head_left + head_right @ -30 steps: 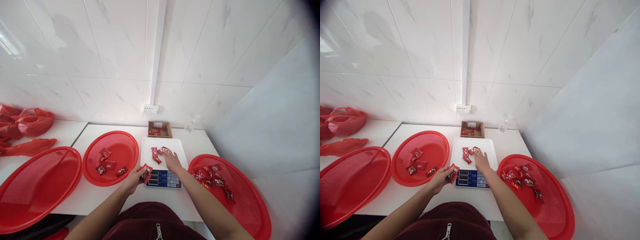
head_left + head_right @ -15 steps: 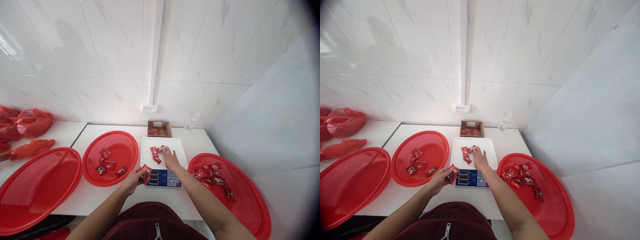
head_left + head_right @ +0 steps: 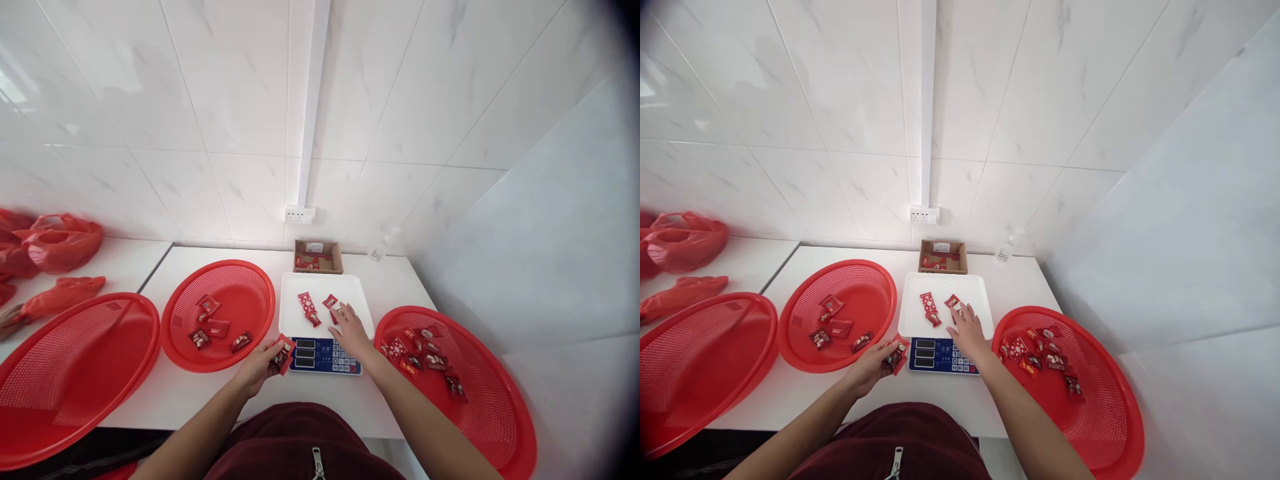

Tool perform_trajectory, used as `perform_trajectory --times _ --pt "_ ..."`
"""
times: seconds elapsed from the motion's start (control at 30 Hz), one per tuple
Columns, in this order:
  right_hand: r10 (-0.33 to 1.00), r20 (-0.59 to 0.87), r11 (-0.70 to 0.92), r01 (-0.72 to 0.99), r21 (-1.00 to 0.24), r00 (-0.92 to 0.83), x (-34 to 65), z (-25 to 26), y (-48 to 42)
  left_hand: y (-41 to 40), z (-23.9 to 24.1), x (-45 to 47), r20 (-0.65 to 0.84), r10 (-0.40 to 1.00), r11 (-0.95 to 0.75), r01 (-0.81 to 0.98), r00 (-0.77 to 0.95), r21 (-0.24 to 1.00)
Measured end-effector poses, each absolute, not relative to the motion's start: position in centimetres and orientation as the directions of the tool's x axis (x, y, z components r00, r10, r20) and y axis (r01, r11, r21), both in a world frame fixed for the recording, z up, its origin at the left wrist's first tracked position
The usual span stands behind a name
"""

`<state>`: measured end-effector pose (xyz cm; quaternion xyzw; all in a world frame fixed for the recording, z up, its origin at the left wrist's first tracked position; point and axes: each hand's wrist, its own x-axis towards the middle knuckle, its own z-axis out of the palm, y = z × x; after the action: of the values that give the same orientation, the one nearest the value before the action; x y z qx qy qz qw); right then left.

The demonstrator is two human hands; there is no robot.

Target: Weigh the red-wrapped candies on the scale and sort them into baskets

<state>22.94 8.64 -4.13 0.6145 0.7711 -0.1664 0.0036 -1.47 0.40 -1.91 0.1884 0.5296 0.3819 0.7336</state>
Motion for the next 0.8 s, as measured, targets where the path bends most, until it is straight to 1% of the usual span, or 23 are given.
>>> perform_trajectory --times 0.07,0.23,0.33,0.4,0.43,0.47,0.5,0.53,0.57,0.6,0.63,0.67,0.7,0.73,0.77,0.8 --pt "0.948 -0.206 0.182 0.944 -0.277 -0.243 21.5 -4.3 9.5 0.4 -1.8 -1.2 -0.626 0.764 0.635 -0.352 0.157 0.687" --pt "0.875 -0.259 0.336 0.897 -0.287 -0.410 18.4 -4.7 11.1 -0.1 -0.9 -1.2 -0.620 0.770 0.628 -0.345 0.149 0.698" --pt "0.871 -0.288 0.322 0.906 -0.275 -0.398 18.5 -5.0 11.6 -0.5 -0.4 -1.8 -0.620 0.774 0.619 -0.353 0.125 0.702" --pt "0.889 -0.260 0.302 0.909 -0.288 -0.378 19.0 -4.8 11.7 -0.7 -0.2 -2.1 -0.620 0.777 0.614 -0.342 0.107 0.711" --pt "0.897 -0.223 0.302 0.898 -0.319 -0.381 19.2 -4.6 11.5 -0.8 -0.1 -2.3 -0.615 0.781 0.611 -0.329 0.103 0.720" --pt "0.904 -0.172 0.306 0.873 -0.380 -0.392 19.3 -4.3 11.1 -0.8 0.0 -2.3 -0.606 0.789 0.604 -0.309 0.103 0.734" --pt "0.907 -0.120 0.305 0.825 -0.475 -0.404 19.2 -3.9 10.5 -0.9 0.0 -2.3 -0.590 0.800 0.593 -0.284 0.106 0.753" --pt "0.905 -0.087 0.284 0.745 -0.604 -0.415 19.0 -3.5 9.7 -0.8 0.1 -2.1 -0.569 0.814 0.578 -0.251 0.115 0.776" --pt "0.898 -0.096 0.220 0.626 -0.748 -0.430 18.6 -3.0 8.7 -0.8 0.1 -1.8 -0.544 0.829 0.559 -0.211 0.129 0.802" --pt "0.876 -0.149 0.101 0.475 -0.874 -0.459 18.1 -2.5 7.5 -0.7 0.0 -1.4 -0.514 0.844 0.535 -0.162 0.151 0.829" --pt "0.830 -0.228 -0.067 0.314 -0.947 -0.510 17.5 -2.1 6.3 -0.5 0.0 -1.0 -0.480 0.859 0.502 -0.103 0.181 0.859" --pt "0.757 -0.307 -0.252 0.176 -0.952 -0.576 16.9 -1.6 5.1 -0.4 -0.1 -0.5 -0.438 0.876 0.453 -0.036 0.205 0.891" --pt "0.681 -0.359 -0.412 0.072 -0.908 -0.638 16.4 -1.2 3.9 -0.3 -0.3 0.1 -0.389 0.896 0.390 0.038 0.216 0.920" --pt "0.623 -0.384 -0.530 -0.006 -0.848 -0.681 15.9 -0.9 3.0 -0.2 -0.5 0.6 -0.333 0.919 0.314 0.119 0.212 0.942" --pt "0.593 -0.390 -0.603 -0.068 -0.795 -0.705 15.6 -0.6 2.2 -0.2 -0.7 1.1 -0.271 0.943 0.231 0.207 0.193 0.951" --pt "0.589 -0.384 -0.642 -0.123 -0.757 -0.711 15.3 -0.4 1.6 -0.2 -0.9 1.5 -0.205 0.965 0.150 0.300 0.162 0.942"
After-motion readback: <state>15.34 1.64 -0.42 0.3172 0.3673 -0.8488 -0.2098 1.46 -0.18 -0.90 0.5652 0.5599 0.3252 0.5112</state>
